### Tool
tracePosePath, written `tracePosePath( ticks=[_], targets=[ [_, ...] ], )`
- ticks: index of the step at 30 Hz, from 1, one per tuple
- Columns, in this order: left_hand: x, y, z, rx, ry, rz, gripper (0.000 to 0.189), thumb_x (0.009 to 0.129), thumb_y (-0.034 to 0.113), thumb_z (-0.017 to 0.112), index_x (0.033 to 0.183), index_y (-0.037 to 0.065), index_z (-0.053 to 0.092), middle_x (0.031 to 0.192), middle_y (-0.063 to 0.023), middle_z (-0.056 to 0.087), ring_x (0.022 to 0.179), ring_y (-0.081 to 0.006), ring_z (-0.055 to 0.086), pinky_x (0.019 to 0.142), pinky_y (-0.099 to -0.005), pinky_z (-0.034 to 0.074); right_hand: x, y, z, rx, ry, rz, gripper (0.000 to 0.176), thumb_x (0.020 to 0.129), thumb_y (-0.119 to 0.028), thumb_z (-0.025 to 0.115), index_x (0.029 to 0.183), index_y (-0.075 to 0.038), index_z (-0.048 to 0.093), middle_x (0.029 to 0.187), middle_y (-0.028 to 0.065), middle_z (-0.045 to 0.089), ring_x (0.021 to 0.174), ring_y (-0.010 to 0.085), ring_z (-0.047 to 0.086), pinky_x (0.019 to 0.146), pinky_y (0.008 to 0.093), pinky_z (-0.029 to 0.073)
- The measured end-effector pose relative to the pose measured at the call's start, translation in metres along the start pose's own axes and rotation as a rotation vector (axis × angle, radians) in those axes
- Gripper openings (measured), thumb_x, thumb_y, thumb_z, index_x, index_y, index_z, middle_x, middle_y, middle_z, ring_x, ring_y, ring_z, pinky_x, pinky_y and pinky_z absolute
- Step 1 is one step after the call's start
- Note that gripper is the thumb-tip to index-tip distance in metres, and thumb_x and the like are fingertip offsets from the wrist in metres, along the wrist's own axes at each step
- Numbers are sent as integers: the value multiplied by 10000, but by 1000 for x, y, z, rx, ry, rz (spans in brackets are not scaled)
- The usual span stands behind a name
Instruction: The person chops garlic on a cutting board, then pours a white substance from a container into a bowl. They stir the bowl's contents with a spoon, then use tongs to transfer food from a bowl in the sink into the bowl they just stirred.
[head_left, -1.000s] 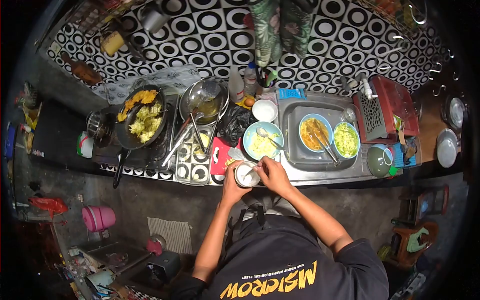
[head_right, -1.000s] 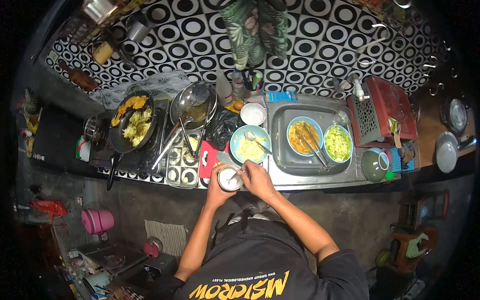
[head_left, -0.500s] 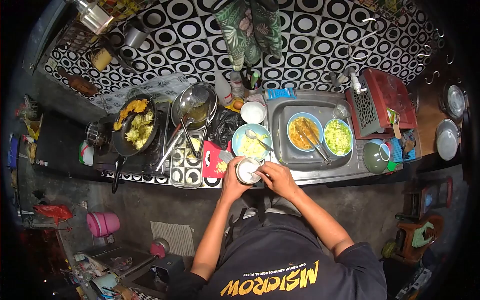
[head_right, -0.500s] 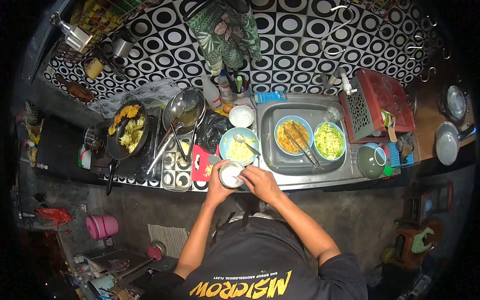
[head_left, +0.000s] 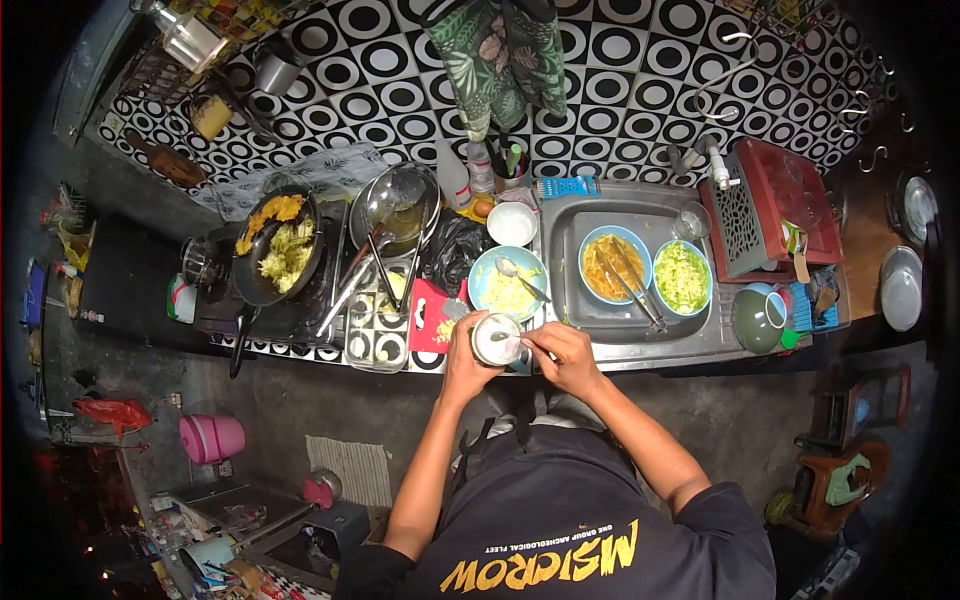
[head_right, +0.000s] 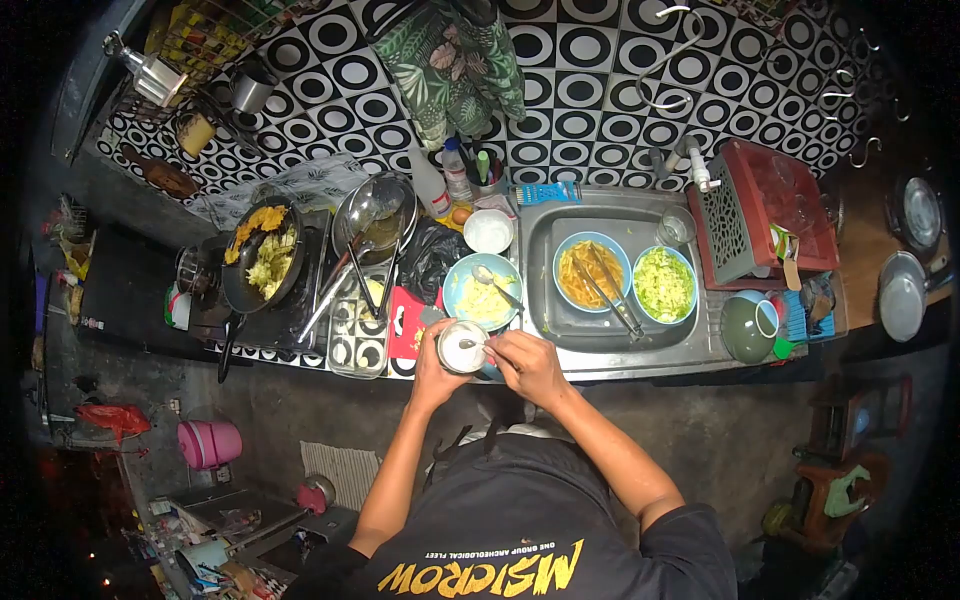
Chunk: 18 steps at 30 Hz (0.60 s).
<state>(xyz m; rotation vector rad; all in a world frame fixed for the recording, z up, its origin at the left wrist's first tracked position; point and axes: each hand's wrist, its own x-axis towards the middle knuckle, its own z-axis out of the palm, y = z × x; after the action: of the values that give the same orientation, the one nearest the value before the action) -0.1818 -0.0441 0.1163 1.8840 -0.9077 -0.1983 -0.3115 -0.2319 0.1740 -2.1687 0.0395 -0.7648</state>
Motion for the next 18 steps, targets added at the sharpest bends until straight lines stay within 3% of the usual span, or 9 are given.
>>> tracePosePath(
  ticks=[9, 13, 15, 18],
  targets=[
    [6, 4, 0, 3, -5, -4, 981, 613, 51, 970, 1458, 47, 472, 1450, -182, 588, 1355, -374, 586, 1144, -460, 480, -14, 8, 19, 21, -127, 141, 124, 905, -13, 747, 1028, -1, 756, 915, 146, 721, 776, 351, 702, 675, 429, 554],
    [6, 1, 2, -8, -16, -6, 979, 612, 44, 968, 1455, 48, 471, 1449, -179, 590, 1358, -374, 586, 1141, -461, 482, -14, 7, 31, 134, 31, 279, 77, 956, -35, 731, 973, 36, 756, 792, 147, 704, 662, 259, 672, 606, 362, 503],
    [6, 1, 3, -14, -17, -24, 978, 610, 40, 965, 1454, 48, 470, 1444, -179, 592, 1358, -373, 587, 1140, -461, 482, -14, 1, 33, 215, 85, 449, 154, 987, -79, 710, 921, 58, 739, 732, 150, 676, 620, 237, 645, 584, 364, 471],
    [7, 1, 5, -35, -6, -46, 972, 606, 33, 962, 1446, 44, 472, 1430, -183, 591, 1349, -377, 588, 1134, -462, 483, -22, 9, 41, 258, 184, 621, 268, 1026, -141, 711, 852, 63, 720, 607, 69, 603, 573, 92, 530, 545, 307, 401]
  ],
)
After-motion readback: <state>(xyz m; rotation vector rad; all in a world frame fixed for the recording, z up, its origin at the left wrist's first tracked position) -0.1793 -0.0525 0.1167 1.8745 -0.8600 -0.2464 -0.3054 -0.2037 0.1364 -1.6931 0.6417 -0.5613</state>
